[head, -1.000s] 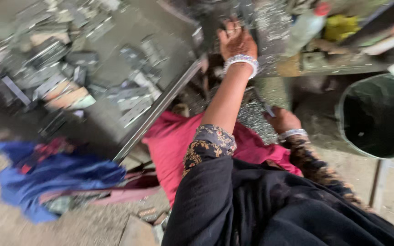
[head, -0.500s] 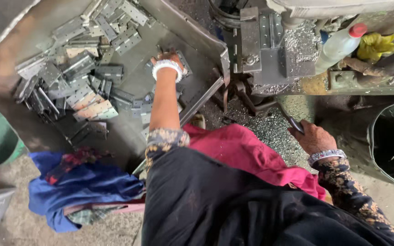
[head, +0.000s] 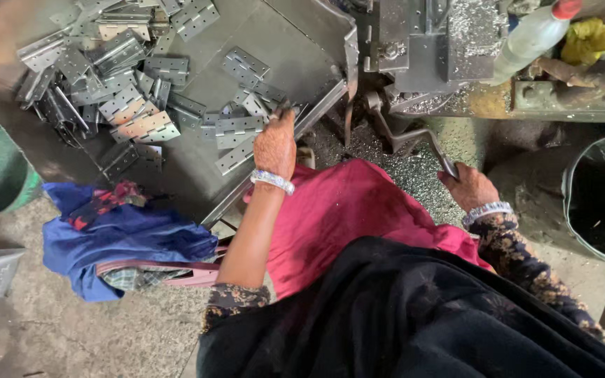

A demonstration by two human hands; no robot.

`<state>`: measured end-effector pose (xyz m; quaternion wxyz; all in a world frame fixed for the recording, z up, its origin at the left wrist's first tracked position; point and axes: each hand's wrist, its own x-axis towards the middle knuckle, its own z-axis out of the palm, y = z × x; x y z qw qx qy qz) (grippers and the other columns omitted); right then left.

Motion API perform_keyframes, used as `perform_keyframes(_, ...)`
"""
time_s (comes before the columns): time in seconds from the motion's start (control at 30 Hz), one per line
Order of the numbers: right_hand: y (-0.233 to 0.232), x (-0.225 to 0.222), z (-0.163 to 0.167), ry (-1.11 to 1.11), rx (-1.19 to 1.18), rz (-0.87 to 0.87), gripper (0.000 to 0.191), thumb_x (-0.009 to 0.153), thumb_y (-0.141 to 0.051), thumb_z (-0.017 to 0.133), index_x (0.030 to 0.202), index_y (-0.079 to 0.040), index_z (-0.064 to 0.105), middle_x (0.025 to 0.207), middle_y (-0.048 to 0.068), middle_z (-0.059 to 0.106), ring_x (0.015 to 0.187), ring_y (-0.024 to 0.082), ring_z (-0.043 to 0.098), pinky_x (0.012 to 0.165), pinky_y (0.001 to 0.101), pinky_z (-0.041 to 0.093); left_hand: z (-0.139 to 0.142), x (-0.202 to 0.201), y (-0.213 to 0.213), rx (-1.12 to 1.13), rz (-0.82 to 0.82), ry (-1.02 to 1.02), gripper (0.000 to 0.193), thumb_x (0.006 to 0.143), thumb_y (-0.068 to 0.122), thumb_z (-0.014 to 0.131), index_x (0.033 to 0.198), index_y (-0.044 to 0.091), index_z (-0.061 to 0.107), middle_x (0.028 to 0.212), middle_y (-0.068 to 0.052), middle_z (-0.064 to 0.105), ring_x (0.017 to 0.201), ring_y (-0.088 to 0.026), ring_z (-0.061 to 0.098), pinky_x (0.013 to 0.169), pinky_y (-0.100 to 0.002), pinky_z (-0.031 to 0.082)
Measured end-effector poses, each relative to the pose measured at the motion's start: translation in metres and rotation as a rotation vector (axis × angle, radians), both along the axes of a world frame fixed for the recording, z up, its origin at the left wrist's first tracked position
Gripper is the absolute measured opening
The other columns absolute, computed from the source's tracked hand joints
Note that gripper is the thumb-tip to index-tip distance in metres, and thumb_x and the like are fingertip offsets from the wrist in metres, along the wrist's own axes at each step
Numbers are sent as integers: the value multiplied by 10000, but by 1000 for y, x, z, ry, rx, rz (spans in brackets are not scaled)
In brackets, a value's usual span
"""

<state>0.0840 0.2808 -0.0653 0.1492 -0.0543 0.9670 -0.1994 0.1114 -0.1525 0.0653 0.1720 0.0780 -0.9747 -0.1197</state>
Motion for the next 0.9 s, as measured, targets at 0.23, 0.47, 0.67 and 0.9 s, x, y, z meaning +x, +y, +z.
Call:
perform_keyframes(0.23,-10,6,32,33,-216,-26,535,961,-593,587,1067,-74,662,949,263,719,934,467,691,818,543,529,41,-27,142,94,-247,113,367,984,128,564,1345,116,629,1137,-181,708,973,-378,708,823,-496,585)
perform_keyframes(0.47,-24,-12,123,102,120,66,661,938,-691,564,1074,-51,656,956,235,746,946,434,726,836,519,556,-1,-103,241,-123,-230,-57,432,1022,258,521,1387,39,594,1650,-157,338,1493,-363,377,1258,-502,277)
perform_keyframes(0.67,-32,-41,146,81,162,125,665,933,-714,565,1056,-72,688,963,241,742,912,440,726,799,521,567,4,-138,212,-207,-206,-186,558,1021,394,469,1423,23,576,1639,-115,310,1556,-335,209,1273,-516,112)
perform_keyframes(0.9,-20,2,84,12,38,10,546,942,-587,598,1079,-67,692,948,250,742,903,443,722,777,542,563,9,-136,215,-188,-198,-200,492,1037,360,433,1408,91,613,1628,-107,390,1525,-303,269,1283,-496,71)
